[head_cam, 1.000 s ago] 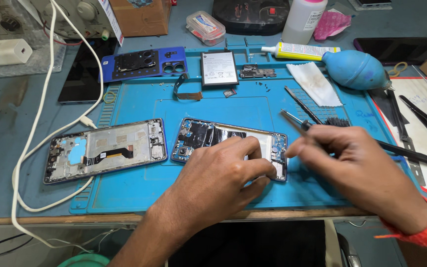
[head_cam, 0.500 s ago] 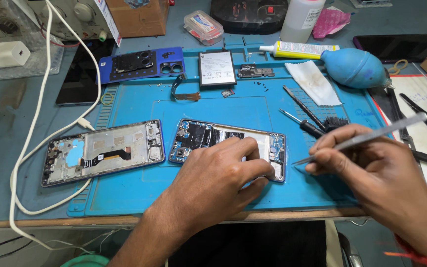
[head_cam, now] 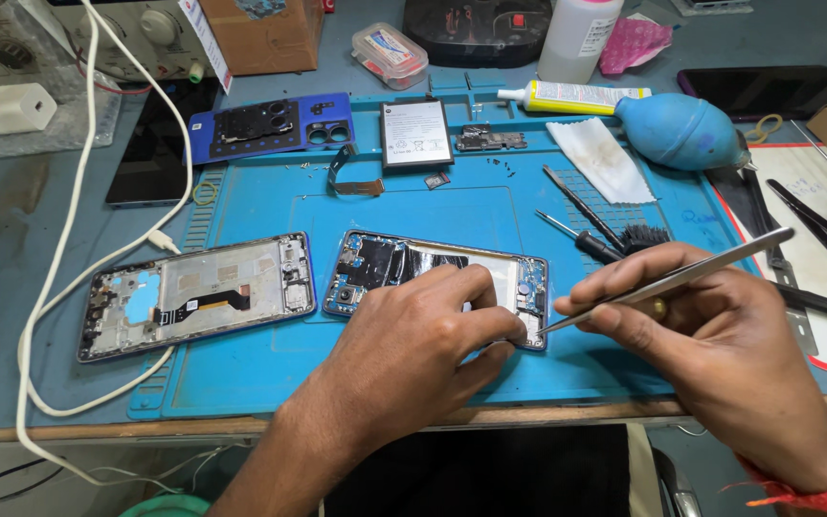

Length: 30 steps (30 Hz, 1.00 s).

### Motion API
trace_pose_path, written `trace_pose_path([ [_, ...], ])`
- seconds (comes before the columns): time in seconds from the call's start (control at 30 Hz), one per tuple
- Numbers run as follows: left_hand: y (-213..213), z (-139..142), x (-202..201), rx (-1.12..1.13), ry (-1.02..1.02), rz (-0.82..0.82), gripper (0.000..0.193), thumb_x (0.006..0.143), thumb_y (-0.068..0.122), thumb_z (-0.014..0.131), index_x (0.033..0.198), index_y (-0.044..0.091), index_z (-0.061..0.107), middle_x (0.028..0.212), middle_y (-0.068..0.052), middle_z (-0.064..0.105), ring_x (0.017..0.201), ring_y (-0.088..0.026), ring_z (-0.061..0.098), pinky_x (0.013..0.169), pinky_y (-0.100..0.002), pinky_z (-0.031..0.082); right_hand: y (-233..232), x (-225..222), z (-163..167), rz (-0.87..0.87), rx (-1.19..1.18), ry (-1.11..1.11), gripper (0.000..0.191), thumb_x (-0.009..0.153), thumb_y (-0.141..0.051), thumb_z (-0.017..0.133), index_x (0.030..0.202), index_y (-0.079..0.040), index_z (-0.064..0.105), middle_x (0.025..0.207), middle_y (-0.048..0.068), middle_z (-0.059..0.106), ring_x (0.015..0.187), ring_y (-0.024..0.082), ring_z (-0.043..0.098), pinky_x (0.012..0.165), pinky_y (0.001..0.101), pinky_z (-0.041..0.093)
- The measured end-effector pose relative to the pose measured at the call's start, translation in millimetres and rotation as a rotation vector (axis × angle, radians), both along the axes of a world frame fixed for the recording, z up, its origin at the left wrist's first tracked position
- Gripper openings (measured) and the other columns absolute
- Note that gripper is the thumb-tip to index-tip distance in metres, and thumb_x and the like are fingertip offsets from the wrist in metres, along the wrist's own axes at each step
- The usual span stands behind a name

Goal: The person repairs a disassembled smartphone on a blue silicone mat. They pry at the phone's edge with a metal spudger, peel adhesive and a black film from the frame, pick at small components by hand, and use a screwdriver on the phone's edge while tweezers, a battery, and other phone parts lie on the mat.

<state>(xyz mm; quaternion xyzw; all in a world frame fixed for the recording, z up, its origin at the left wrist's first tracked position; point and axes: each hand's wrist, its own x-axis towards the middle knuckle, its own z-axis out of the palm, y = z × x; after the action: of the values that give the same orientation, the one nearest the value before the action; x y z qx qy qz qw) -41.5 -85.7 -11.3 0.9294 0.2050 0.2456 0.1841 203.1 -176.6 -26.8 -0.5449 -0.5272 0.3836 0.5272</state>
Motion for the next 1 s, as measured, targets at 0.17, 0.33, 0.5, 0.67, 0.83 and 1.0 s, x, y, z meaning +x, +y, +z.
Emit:
trace_pose_path([
  [0.17, 0.1, -0.3, 0.4, -0.001, 0.002, 0.004, 0.012, 0.084, 0.021, 0.076, 0.095, 0.016, 0.077, 0.088, -0.003, 0.064, 0.084, -0.023, 0.068, 0.060, -0.041, 0.054, 1.1, -1.0, -2.8, 0.053, 0.001, 0.026, 0.014, 0.092, 0.001, 0.072, 0.105, 0.003, 0.065, 0.110, 0.017, 0.078, 0.106, 0.024, 0.078, 0.092, 0.0380, 0.064],
  [0.33, -0.3, -0.5, 0.8, -0.001, -0.004, 0.002, 0.012, 0.085, 0.021, 0.076, 0.096, 0.016, 0.077, 0.088, -0.003, 0.063, 0.083, -0.023, 0.068, 0.060, -0.041, 0.054, 2.3, 2.8, -6.0, 0.047, -0.024, 0.009, 0.012, 0.091, 0.001, 0.071, 0.101, 0.003, 0.066, 0.106, 0.017, 0.079, 0.103, 0.023, 0.079, 0.091, 0.0373, 0.061],
  [0.5, -0.4, -1.3, 1.3, 0.001, -0.010, 0.003, 0.011, 0.085, 0.020, 0.076, 0.095, 0.016, 0.077, 0.088, -0.003, 0.064, 0.083, -0.023, 0.068, 0.062, -0.041, 0.054, 4.0, 5.0, -6.3, 0.066, -0.044, -0.023, 0.010, 0.092, 0.000, 0.072, 0.101, 0.003, 0.068, 0.108, 0.017, 0.079, 0.103, 0.024, 0.080, 0.090, 0.0374, 0.065],
  [0.67, 0.1, -1.7, 0.5, -0.014, -0.019, 0.001, 0.011, 0.085, 0.019, 0.077, 0.095, 0.015, 0.076, 0.089, -0.003, 0.065, 0.083, -0.023, 0.069, 0.063, -0.040, 0.055, 5.0, -0.1, -2.2, 0.059, -0.031, 0.002, 0.009, 0.094, -0.003, 0.072, 0.099, 0.003, 0.068, 0.104, 0.017, 0.081, 0.103, 0.024, 0.080, 0.089, 0.0372, 0.063],
  [0.83, 0.1, -2.1, -0.6, 0.009, -0.045, -0.002, 0.011, 0.085, 0.018, 0.077, 0.095, 0.014, 0.076, 0.091, -0.003, 0.066, 0.085, -0.023, 0.069, 0.064, -0.040, 0.055, 9.1, -4.8, 2.1, -0.088, -0.181, 0.018, 0.010, 0.086, -0.005, 0.070, 0.092, 0.002, 0.066, 0.096, 0.015, 0.080, 0.093, 0.022, 0.078, 0.083, 0.0356, 0.062],
  [1.0, 0.6, -3.0, -0.6, 0.000, -0.043, -0.003, 0.012, 0.084, 0.018, 0.077, 0.095, 0.015, 0.077, 0.091, -0.003, 0.066, 0.084, -0.022, 0.069, 0.063, -0.039, 0.055, 12.6, -7.1, 3.5, -0.037, -0.144, 0.093, 0.012, 0.092, -0.007, 0.072, 0.099, 0.002, 0.066, 0.100, 0.017, 0.080, 0.096, 0.023, 0.079, 0.085, 0.0364, 0.064],
])
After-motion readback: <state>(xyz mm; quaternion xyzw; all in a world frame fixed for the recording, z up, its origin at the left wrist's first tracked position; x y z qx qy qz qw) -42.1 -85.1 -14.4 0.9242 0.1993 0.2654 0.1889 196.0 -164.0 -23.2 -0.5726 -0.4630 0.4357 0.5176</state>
